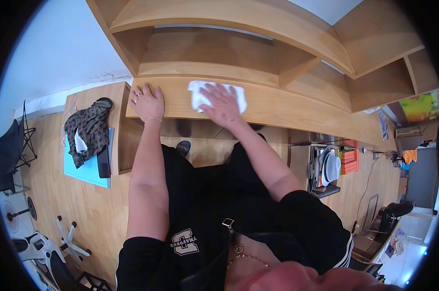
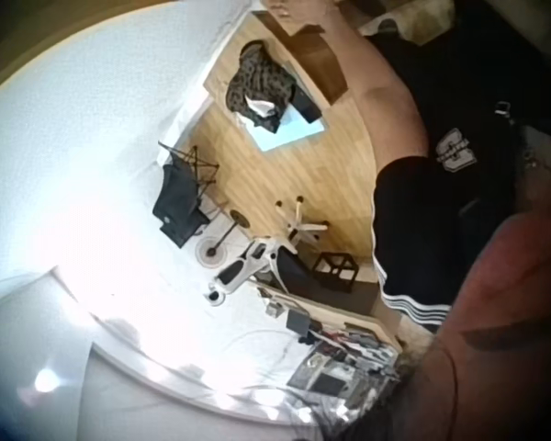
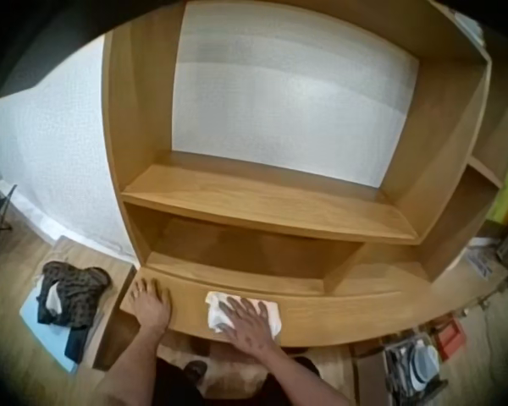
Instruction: The person wipes a wooden shelf using a cloth, unfolds a white face mask, and wipes the wooden shelf again with the cloth.
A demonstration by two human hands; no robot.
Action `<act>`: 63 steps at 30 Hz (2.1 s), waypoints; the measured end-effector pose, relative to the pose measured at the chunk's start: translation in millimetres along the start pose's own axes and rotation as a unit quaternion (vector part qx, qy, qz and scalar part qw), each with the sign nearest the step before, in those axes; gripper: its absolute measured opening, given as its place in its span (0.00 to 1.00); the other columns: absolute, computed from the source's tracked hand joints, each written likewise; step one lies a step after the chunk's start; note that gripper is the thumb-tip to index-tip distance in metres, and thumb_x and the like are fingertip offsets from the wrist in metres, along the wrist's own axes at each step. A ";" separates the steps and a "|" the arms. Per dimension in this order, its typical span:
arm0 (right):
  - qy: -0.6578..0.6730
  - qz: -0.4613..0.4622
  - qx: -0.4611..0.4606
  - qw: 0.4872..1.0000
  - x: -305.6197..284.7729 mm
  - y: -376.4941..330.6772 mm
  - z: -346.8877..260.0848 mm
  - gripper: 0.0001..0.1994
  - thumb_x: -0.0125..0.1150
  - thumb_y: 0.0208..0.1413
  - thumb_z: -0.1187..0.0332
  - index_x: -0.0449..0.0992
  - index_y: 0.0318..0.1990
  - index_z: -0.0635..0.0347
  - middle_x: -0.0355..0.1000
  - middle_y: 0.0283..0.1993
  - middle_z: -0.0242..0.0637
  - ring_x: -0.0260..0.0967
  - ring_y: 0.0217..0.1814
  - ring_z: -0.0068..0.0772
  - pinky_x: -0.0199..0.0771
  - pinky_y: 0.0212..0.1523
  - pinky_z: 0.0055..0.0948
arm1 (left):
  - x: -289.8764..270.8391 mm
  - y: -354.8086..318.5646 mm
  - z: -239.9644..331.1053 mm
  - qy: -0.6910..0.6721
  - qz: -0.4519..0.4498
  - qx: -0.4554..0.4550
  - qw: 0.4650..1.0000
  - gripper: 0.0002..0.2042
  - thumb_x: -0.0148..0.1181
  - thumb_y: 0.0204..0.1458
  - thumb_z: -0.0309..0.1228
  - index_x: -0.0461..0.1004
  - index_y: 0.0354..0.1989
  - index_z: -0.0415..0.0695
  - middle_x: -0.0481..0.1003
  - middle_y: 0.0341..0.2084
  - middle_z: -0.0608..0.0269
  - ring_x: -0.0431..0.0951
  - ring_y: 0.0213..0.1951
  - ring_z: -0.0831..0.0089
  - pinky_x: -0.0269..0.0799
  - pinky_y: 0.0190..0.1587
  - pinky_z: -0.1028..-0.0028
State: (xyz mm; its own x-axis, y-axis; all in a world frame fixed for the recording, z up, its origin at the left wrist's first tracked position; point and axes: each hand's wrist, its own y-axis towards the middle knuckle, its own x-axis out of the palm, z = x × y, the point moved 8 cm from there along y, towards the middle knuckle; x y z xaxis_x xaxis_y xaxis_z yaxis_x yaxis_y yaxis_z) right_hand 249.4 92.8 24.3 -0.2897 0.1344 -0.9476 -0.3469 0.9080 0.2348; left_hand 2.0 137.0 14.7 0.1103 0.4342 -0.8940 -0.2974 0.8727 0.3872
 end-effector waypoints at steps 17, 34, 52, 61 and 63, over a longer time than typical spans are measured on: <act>-0.165 0.118 0.407 0.890 -82.7 -167.3 248.4 0.32 0.48 0.59 0.43 0.62 0.66 0.49 0.59 0.70 0.38 0.53 0.71 0.45 0.42 0.67 0.65 | 0.9 -3.1 -0.7 0.029 -0.005 -0.016 0.999 0.25 0.49 0.58 0.50 0.71 0.58 0.47 0.66 0.60 0.48 0.59 0.65 0.51 0.50 0.65 0.49; 0.038 0.009 -0.044 0.998 2.2 8.4 -12.8 0.29 0.50 0.58 0.43 0.65 0.66 0.39 0.58 0.71 0.34 0.50 0.74 0.46 0.39 0.71 0.59 | 4.1 -3.1 4.1 0.036 -0.001 0.001 0.999 0.25 0.48 0.59 0.51 0.72 0.58 0.48 0.67 0.61 0.48 0.61 0.65 0.49 0.50 0.65 0.52; -0.112 0.094 0.277 0.950 -124.1 -207.4 354.2 0.32 0.53 0.57 0.44 0.63 0.66 0.48 0.62 0.67 0.39 0.57 0.69 0.45 0.49 0.68 0.52 | 6.5 -3.1 1.3 0.034 -0.005 -0.004 0.999 0.26 0.48 0.58 0.51 0.72 0.59 0.47 0.66 0.61 0.48 0.60 0.65 0.51 0.49 0.65 0.52; -0.185 0.098 0.520 0.828 -102.6 -199.4 312.3 0.35 0.47 0.60 0.41 0.56 0.70 0.47 0.58 0.69 0.42 0.53 0.72 0.44 0.44 0.67 0.62 | 2.3 -4.1 -2.4 0.049 0.026 -0.005 0.998 0.25 0.50 0.57 0.51 0.73 0.56 0.48 0.69 0.58 0.48 0.63 0.63 0.51 0.52 0.64 0.51; -0.181 0.105 0.480 0.852 -87.0 -179.4 277.1 0.34 0.47 0.59 0.42 0.57 0.69 0.47 0.58 0.69 0.42 0.52 0.72 0.46 0.42 0.67 0.63 | 2.8 -0.7 5.0 0.026 0.031 0.007 0.999 0.24 0.51 0.56 0.50 0.74 0.54 0.47 0.69 0.57 0.48 0.63 0.63 0.50 0.52 0.64 0.51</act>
State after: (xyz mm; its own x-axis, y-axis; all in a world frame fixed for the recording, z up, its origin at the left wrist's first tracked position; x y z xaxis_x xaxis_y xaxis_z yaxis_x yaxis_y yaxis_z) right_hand 584.0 28.2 4.6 0.0992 0.2899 -0.9519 0.6189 0.7311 0.2871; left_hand 7.2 138.8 13.1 0.0423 0.4760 -0.8784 -0.2886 0.8476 0.4454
